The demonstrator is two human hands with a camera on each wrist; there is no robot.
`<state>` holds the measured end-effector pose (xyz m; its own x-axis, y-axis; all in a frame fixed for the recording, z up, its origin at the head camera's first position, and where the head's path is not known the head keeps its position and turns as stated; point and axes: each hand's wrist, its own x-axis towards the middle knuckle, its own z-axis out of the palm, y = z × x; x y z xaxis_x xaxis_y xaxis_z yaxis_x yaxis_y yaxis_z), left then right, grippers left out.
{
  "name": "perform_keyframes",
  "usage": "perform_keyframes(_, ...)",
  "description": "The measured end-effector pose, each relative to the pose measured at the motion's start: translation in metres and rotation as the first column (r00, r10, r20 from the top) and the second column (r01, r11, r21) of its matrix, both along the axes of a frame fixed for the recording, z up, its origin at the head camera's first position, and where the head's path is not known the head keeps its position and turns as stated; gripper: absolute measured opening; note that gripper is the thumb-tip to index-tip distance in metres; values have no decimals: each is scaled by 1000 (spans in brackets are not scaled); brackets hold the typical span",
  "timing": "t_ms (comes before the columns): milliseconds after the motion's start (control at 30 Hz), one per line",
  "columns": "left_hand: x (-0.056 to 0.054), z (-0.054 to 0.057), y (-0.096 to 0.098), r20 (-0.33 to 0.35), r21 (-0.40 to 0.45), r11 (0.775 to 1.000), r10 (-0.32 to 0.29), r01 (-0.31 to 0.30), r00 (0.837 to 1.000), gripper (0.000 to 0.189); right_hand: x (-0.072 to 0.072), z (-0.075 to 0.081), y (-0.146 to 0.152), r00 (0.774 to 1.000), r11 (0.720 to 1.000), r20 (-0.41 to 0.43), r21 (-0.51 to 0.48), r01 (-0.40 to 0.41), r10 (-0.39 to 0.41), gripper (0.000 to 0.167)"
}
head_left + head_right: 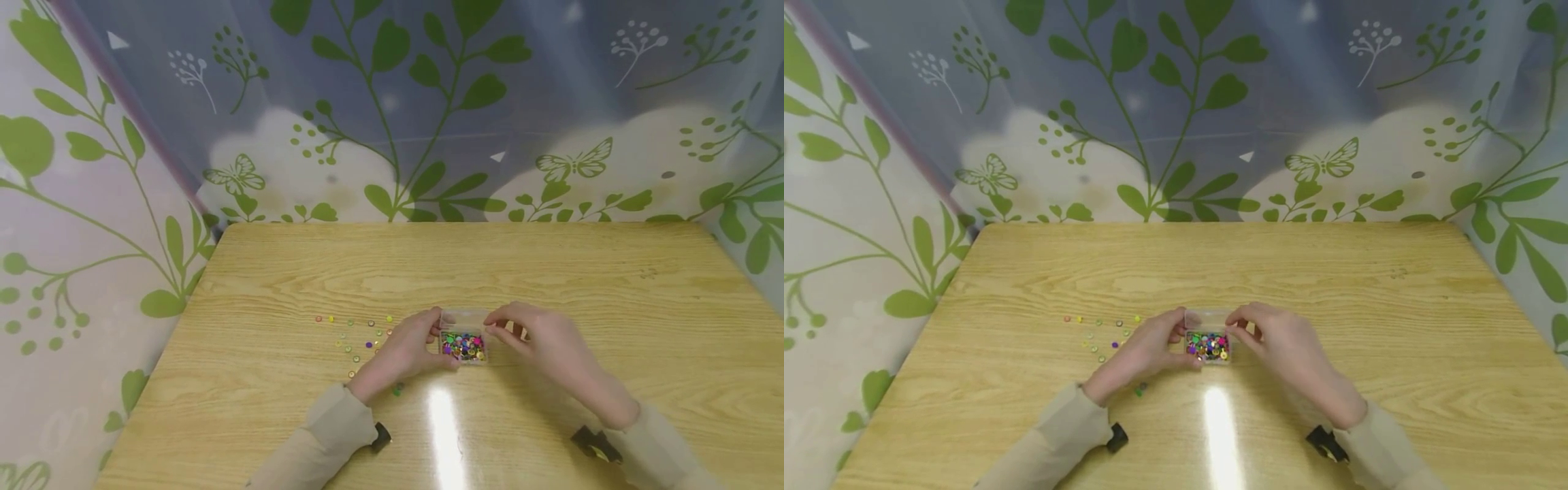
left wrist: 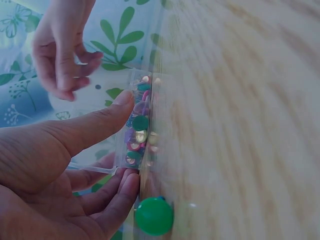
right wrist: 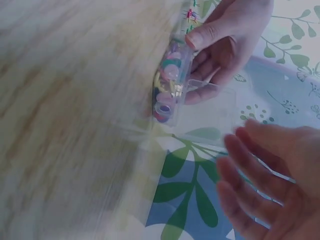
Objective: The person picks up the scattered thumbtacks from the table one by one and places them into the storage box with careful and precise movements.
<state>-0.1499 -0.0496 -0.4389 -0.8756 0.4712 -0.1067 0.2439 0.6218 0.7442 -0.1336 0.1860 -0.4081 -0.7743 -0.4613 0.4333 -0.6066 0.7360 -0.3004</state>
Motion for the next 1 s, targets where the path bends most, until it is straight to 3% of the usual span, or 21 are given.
perform_keyframes(200, 0, 1, -1, -2, 16, 1000, -2, 2, 1000, 59, -5, 3, 4, 998, 990, -50, -136, 39, -47, 42)
perform_keyframes(267, 0, 1, -1, -2, 19, 1000, -5, 5, 1000, 60, -6, 1, 3, 1000, 987, -5, -158, 27, -29, 56)
perform_keyframes(367, -1, 0, -1, 3, 7, 1000, -3, 3, 1000, 61, -6, -6, -2, 992, 988, 126, -152, -7, 26, 74)
perform_keyframes(500, 0, 0, 0, 16, -2, 1000, 4, -4, 1000, 60, -4, -16, -7, 953, 993, 296, -113, -30, 62, 84)
perform_keyframes(700, 0, 1, 1, 15, -22, 1000, 17, -16, 1000, 57, -6, -25, -9, 904, 989, 418, -140, -39, 95, 82)
perform_keyframes(1000, 1, 1, 0, 6, -32, 999, 22, -22, 1000, 54, -17, -35, -5, 773, 969, 617, -246, 10, 149, 65)
